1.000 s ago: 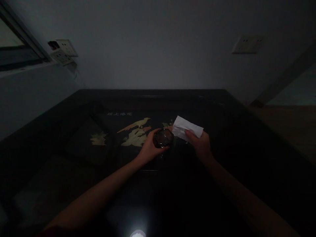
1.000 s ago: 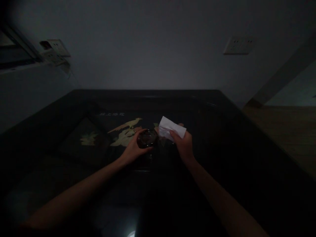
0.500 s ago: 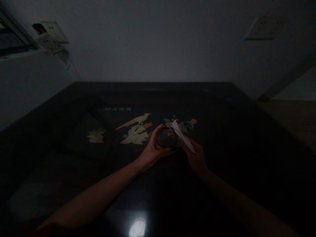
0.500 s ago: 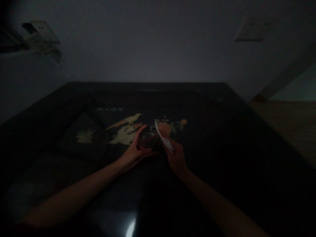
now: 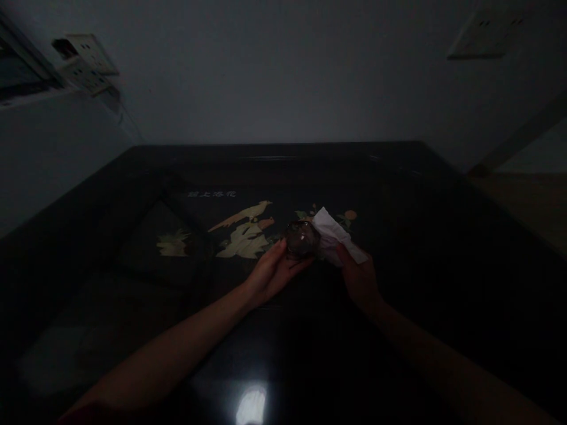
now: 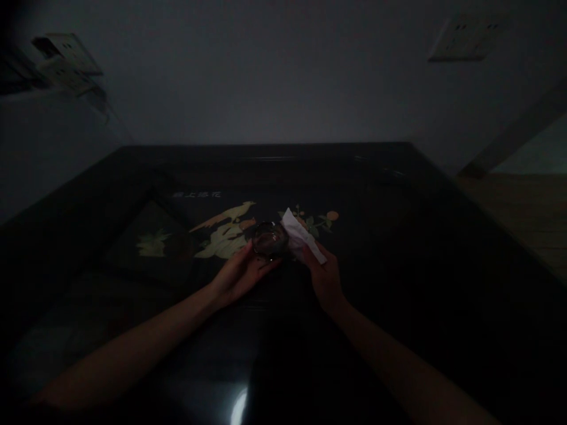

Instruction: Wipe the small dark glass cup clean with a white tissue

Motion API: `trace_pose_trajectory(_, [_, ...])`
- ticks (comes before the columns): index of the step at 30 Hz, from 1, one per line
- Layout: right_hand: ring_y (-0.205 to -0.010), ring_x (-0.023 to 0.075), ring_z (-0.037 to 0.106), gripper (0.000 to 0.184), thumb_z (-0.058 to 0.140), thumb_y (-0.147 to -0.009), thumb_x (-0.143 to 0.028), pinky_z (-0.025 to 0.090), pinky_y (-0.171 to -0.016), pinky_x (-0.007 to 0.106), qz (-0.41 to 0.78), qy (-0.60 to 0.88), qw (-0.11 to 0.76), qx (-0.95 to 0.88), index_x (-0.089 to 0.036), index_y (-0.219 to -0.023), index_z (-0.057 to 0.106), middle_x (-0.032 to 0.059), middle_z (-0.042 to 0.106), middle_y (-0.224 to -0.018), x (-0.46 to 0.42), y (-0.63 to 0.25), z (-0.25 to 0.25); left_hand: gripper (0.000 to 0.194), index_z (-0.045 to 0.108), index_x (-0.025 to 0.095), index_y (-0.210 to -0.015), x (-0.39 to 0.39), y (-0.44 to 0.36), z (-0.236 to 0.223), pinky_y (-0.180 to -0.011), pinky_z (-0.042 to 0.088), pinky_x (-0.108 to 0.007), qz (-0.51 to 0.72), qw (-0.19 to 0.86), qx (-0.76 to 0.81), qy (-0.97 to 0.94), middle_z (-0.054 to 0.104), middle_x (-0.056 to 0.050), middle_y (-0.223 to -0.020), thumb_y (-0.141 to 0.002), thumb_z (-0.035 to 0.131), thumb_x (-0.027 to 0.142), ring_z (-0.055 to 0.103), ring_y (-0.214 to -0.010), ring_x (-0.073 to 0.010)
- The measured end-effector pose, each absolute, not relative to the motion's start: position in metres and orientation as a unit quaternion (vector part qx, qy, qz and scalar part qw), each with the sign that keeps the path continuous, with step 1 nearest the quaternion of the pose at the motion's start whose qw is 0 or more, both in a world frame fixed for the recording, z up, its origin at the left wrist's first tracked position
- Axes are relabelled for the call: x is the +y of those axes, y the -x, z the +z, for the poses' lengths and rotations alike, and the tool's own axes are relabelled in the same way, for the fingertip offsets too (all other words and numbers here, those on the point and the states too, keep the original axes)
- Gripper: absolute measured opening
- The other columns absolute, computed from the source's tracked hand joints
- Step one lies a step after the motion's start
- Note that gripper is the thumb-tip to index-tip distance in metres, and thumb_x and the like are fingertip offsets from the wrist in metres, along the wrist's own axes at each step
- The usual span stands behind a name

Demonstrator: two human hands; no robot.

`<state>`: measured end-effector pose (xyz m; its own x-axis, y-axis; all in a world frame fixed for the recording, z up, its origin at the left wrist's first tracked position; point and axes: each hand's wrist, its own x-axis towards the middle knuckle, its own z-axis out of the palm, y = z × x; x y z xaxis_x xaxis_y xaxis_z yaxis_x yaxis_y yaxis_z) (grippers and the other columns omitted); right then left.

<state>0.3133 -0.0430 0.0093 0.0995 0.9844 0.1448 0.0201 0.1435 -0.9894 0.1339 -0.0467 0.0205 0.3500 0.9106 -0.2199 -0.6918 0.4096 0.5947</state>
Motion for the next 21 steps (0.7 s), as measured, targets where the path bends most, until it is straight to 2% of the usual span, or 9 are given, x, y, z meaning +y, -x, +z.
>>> trace_pose_trajectory(8, [-0.095,0.0244,0.067,0.029,0.056,-0.086,-0.043,0.053,-0.084,0.039,0.398,0.508,0.586,-0.49,-0.021,-0.099,0.069,0.006,0.073,-0.099,-0.044,-0.314,0.002,0.052,0.05,0.02,-0.126,-0.042,-0.132,0.02,-0.11,0.035,-0.04,0.5,0.801,0.272,-0.187,0.06,-0.009,-0.126,-0.083,0.058,0.049,0.052,-0.123,-0.0248])
trace_pose_trajectory(11, [-0.095,0.0249,0.067,0.029,0.055,-0.086,-0.042,0.053,-0.084,0.04,0.358,0.528,0.588,-0.498,-0.02,-0.099,0.068,0.0067,0.073,-0.099,-0.045,-0.315,0.002,0.049,0.051,0.02,-0.125,-0.043,-0.133,0.021,-0.111,0.033,-0.039,0.494,0.802,0.272,-0.2,0.062,-0.008,-0.124,-0.083,0.06,0.045,0.049,-0.125,-0.0237])
trace_pose_trajectory(14, [-0.102,0.0254,0.065,0.027,0.055,-0.086,-0.036,0.051,-0.09,0.042,0.301,0.513,0.58,-0.557,-0.022,-0.106,0.067,0.0068,0.071,-0.107,-0.05,-0.317,0.003,0.042,0.056,0.018,-0.119,-0.044,-0.134,0.02,-0.11,0.034,-0.04,0.494,0.797,0.277,-0.209,0.062,-0.008,-0.123,-0.083,0.062,0.039,0.049,-0.126,-0.0237])
trace_pose_trajectory(18, [-0.121,0.025,0.054,0.041,0.044,-0.088,-0.022,0.042,-0.102,0.045,0.232,0.395,0.52,-0.72,-0.025,-0.128,0.054,0.006,0.06,-0.129,-0.056,-0.319,0.01,0.038,0.058,0.017,-0.115,-0.045,-0.135,0.018,-0.11,0.034,-0.041,0.503,0.793,0.267,-0.216,0.062,-0.009,-0.124,-0.083,0.063,0.036,0.051,-0.124,-0.0242])
trace_pose_trajectory(21, [-0.128,0.0248,0.047,0.054,0.037,-0.086,-0.015,0.039,-0.105,0.048,0.179,0.326,0.475,-0.798,-0.025,-0.139,0.041,0.0067,0.054,-0.137,-0.058,-0.32,0.016,0.038,0.058,0.018,-0.114,-0.044,-0.136,0.017,-0.109,0.034,-0.042,0.521,0.777,0.268,-0.231,0.062,-0.008,-0.123,-0.082,0.064,0.037,0.052,-0.122,-0.0244])
